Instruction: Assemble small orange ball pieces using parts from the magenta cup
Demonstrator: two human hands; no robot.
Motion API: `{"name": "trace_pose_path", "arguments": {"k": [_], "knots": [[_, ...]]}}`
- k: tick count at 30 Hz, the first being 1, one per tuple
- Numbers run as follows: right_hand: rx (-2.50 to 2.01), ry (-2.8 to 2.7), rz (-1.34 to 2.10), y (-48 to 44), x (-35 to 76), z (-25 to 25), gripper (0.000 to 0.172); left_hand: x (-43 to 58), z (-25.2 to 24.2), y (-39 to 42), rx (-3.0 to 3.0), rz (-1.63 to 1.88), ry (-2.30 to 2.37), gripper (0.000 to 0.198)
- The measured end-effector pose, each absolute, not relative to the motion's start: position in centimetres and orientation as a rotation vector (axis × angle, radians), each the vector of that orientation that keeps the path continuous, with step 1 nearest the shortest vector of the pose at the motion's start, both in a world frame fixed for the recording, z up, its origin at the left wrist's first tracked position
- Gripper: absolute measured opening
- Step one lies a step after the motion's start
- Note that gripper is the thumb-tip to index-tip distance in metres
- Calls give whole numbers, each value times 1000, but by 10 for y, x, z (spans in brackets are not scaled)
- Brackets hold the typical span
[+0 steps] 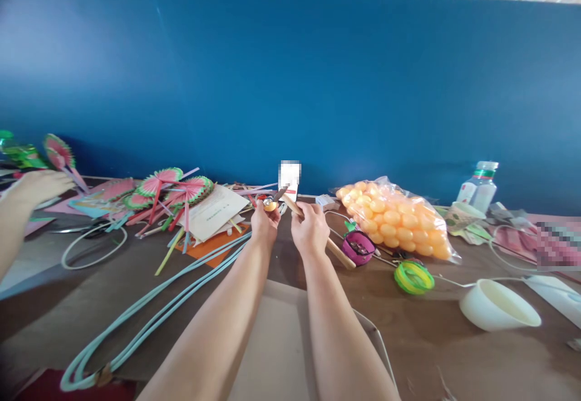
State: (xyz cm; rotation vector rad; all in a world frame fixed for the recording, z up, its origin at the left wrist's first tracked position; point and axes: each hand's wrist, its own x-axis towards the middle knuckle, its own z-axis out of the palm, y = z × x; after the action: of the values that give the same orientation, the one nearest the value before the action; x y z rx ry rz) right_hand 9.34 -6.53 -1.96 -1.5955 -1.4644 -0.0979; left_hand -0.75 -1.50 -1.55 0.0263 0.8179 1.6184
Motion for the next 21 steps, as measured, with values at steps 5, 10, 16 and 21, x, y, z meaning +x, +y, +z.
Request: {"name": "trace_pose_path", "arguments": {"k": [5,10,16,21], "knots": [[-1552,-1412,-134,-66,93,-19,27,-8,-15,-15,23,1607,813,31],[-1506,-1408,-165,-66,93,-17,26,-10,-10,-18,8,1571,772,38],[-1441,-1465,-205,-65,92,-20,25,-11,-6,-20,-20,1558,781,39],[-1402,-1485,-223,-64,93,-22,25,-12,-7,-20,-21,1542,775,41]]}}
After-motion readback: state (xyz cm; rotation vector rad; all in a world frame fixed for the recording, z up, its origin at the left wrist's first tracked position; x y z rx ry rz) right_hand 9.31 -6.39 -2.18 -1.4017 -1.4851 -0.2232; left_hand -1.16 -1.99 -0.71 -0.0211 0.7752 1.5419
